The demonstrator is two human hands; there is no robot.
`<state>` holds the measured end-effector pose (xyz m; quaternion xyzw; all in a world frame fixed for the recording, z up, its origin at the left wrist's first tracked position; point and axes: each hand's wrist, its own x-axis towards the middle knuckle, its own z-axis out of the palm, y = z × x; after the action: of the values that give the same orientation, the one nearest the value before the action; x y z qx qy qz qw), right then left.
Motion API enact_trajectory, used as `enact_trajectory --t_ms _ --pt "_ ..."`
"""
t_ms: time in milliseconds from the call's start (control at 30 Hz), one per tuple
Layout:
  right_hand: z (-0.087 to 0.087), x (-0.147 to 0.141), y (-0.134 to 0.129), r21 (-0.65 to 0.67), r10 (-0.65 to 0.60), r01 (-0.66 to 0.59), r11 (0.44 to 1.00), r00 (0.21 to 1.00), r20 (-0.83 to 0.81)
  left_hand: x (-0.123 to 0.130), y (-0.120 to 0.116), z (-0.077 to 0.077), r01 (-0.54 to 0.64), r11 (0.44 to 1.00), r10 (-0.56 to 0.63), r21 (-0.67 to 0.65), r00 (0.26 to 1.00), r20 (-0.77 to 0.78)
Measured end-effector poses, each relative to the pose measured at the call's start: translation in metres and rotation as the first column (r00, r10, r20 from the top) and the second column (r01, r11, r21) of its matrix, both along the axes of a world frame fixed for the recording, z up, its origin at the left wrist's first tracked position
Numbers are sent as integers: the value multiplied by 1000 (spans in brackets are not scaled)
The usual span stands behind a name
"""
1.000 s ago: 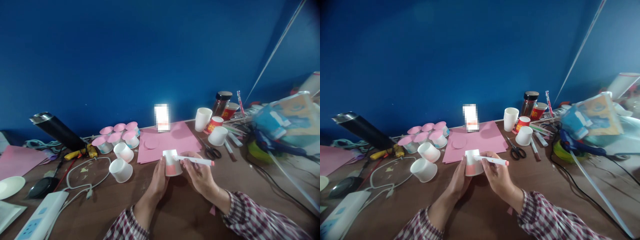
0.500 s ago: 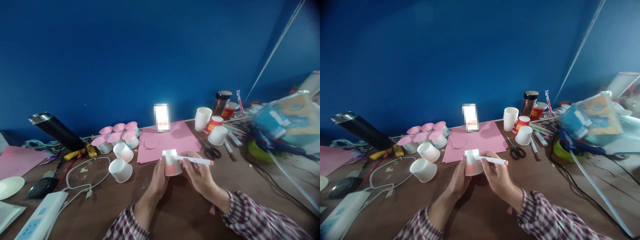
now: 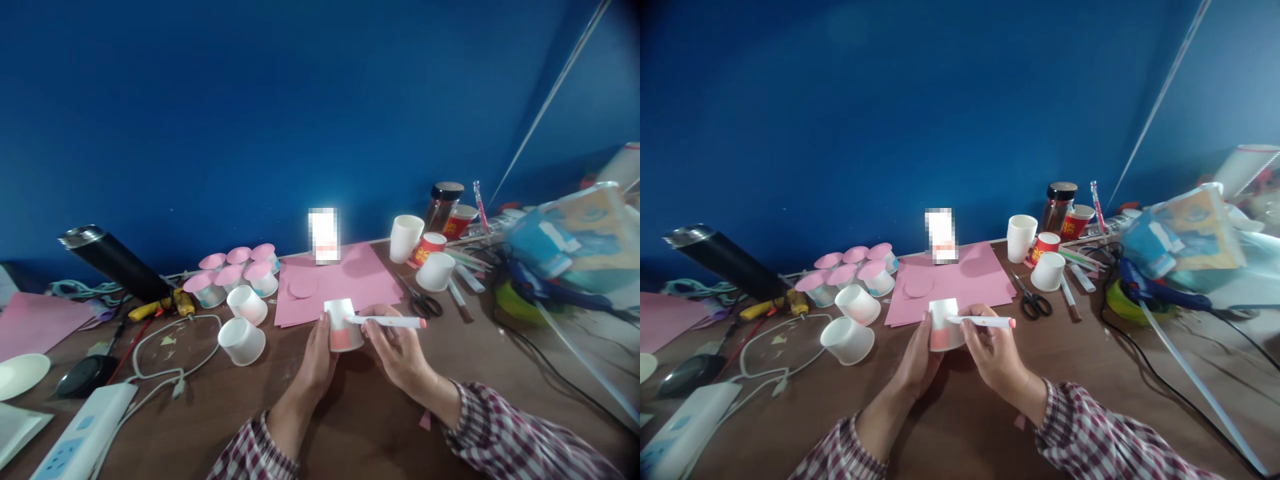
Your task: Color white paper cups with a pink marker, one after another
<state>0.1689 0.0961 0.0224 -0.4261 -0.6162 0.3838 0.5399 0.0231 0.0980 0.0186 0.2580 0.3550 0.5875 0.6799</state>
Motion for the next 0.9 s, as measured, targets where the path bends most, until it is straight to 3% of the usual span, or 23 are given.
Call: enact_trajectory --t_ms 333,900 --pt "10 -3 0 44 -34 36 998 998 -52 -1 -1 -2 47 998 -47 36 999 -8" --pt "9 -1 1 46 -50 50 998 999 -6 -1 -2 -2 63 998 -63 29 998 -13"
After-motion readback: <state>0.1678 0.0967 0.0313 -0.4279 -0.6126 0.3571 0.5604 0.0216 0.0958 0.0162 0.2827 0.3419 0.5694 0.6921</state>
